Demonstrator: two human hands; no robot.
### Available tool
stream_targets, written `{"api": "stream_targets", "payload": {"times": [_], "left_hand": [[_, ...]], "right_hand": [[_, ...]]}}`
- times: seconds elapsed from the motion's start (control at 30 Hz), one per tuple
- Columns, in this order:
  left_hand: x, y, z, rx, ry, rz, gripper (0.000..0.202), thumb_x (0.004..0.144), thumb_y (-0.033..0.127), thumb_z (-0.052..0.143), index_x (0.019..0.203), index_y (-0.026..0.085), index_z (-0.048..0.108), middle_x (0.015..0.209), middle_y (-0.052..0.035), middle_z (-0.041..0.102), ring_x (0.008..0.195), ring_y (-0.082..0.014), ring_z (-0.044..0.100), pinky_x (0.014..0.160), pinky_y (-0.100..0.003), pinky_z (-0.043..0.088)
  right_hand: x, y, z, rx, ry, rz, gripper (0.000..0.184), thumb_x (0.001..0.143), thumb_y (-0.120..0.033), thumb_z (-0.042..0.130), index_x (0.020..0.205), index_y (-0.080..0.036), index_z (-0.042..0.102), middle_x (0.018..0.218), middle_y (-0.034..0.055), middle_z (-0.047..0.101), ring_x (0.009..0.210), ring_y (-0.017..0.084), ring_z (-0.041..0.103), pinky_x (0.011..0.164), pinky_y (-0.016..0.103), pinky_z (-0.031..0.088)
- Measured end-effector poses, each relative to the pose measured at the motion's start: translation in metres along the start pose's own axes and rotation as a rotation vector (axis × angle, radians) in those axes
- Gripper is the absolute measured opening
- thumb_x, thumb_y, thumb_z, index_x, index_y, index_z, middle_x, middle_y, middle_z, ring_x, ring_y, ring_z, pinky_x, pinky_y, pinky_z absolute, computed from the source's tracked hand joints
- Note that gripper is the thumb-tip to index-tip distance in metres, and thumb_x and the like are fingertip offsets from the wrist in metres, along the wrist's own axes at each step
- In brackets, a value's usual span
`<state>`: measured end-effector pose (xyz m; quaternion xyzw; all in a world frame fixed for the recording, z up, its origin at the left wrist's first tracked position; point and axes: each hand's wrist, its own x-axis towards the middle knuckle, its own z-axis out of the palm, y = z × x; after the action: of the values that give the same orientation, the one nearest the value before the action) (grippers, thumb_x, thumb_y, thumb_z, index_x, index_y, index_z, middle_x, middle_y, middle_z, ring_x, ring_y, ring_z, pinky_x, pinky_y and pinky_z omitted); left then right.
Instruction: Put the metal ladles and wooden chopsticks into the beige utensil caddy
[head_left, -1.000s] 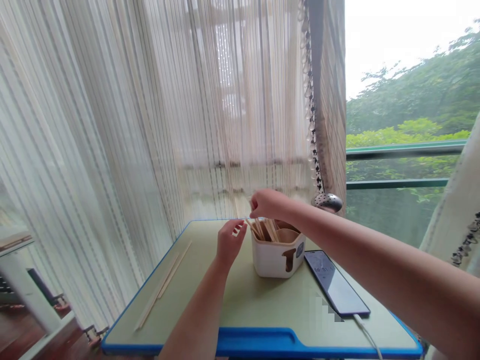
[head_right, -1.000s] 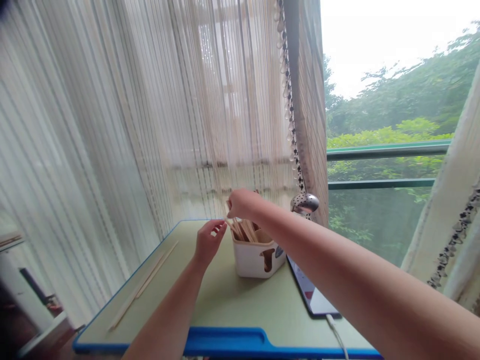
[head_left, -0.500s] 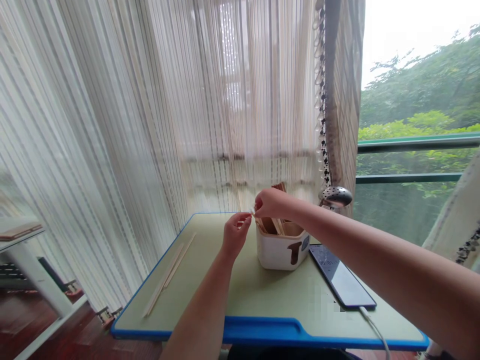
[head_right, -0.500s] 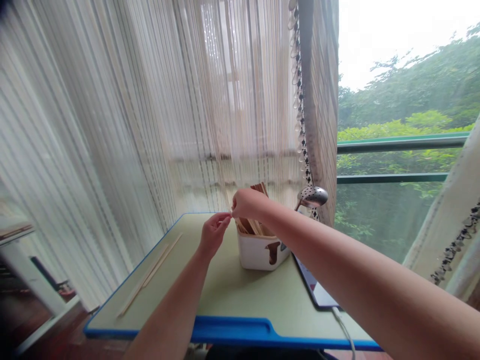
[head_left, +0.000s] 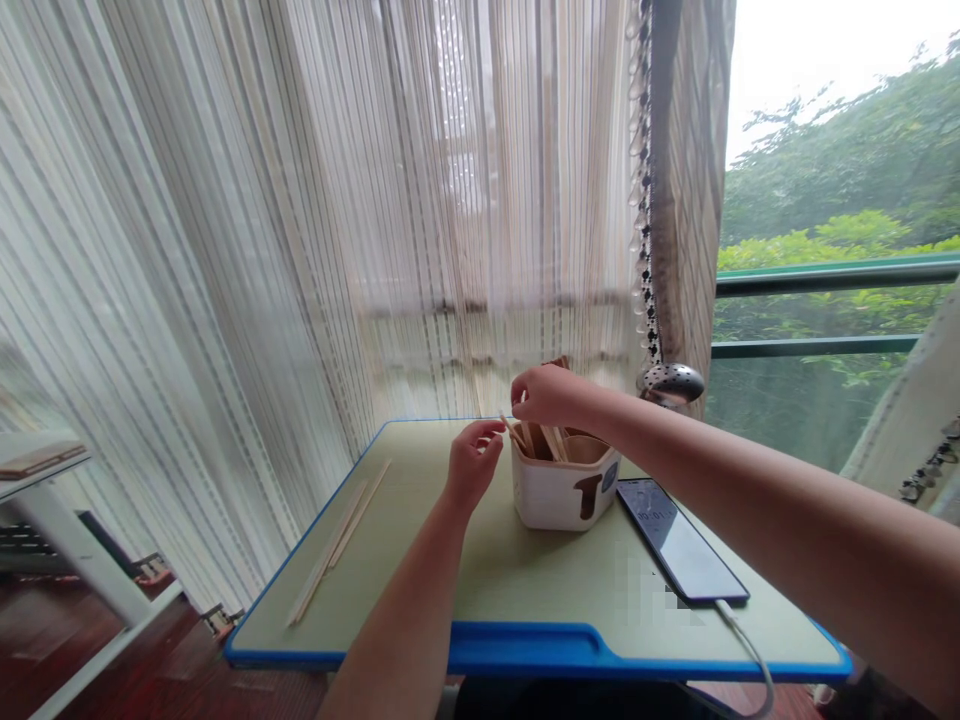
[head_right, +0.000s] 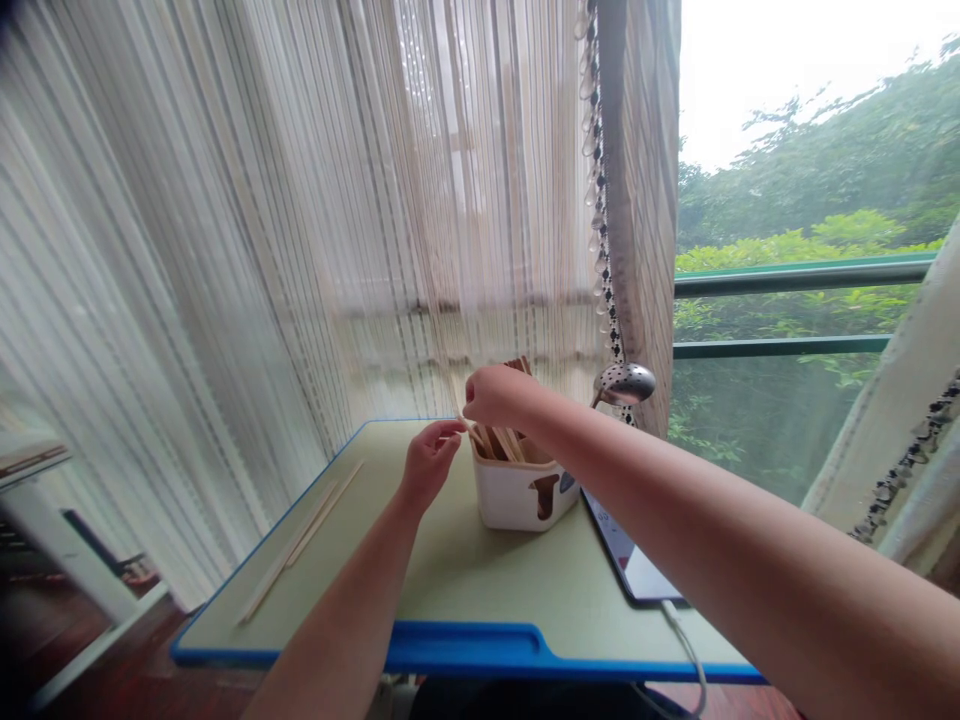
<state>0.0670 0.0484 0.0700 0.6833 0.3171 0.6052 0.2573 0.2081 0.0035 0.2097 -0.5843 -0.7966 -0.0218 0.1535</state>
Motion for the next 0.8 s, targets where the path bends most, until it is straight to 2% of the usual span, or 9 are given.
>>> {"api": "stream_targets", "payload": {"times": [0.13,0.3,0.37,0.53,0.8], "left_hand": [[-0.001,0.005,0.001,-0.015,-0.006,0.019,0.018,0.076,0.026,0.057,0.088,0.016,0.065,0.086,-0.0064,0.066,0.074,-0.0135,0.059,0.065,-0.024,0.047],[0.002,0.006,0.007,-0.047,0.05,-0.017,0.025,0.074,0.036,0.061,0.088,0.016,0.066,0.082,-0.007,0.067,0.072,-0.0148,0.061,0.064,-0.025,0.048],[0.003,0.004,0.009,-0.071,0.075,-0.044,0.027,0.071,0.037,0.064,0.086,0.015,0.066,0.078,-0.0064,0.067,0.07,-0.0148,0.061,0.062,-0.025,0.048],[0.006,-0.003,0.013,-0.151,0.095,-0.09,0.028,0.068,0.039,0.067,0.082,0.015,0.068,0.077,-0.0064,0.068,0.069,-0.0151,0.061,0.062,-0.025,0.047],[0.01,-0.006,0.016,-0.268,0.056,-0.12,0.029,0.07,0.038,0.066,0.086,0.014,0.068,0.08,-0.0077,0.068,0.072,-0.0153,0.061,0.067,-0.027,0.048]], "right_hand": [[-0.004,-0.004,-0.004,0.024,-0.068,-0.042,0.024,0.065,-0.023,0.056,0.084,-0.026,0.07,0.076,0.0009,0.068,0.063,0.013,0.057,0.054,0.023,0.038],[-0.005,-0.006,-0.001,0.063,0.004,-0.051,0.04,0.061,-0.027,0.065,0.1,-0.023,0.065,0.09,0.0039,0.067,0.072,0.015,0.059,0.057,0.022,0.04],[-0.004,-0.004,0.001,0.068,0.003,-0.044,0.038,0.061,-0.029,0.066,0.097,-0.022,0.066,0.088,0.0044,0.067,0.072,0.015,0.059,0.057,0.022,0.04],[0.002,-0.001,-0.002,0.049,-0.016,-0.023,0.018,0.062,-0.024,0.063,0.079,-0.02,0.069,0.072,0.0019,0.067,0.065,0.013,0.057,0.055,0.022,0.039],[0.013,0.008,-0.019,0.127,-0.214,-0.124,0.022,0.064,-0.018,0.057,0.081,-0.024,0.071,0.073,-0.0028,0.067,0.062,0.009,0.056,0.055,0.019,0.038]]}}
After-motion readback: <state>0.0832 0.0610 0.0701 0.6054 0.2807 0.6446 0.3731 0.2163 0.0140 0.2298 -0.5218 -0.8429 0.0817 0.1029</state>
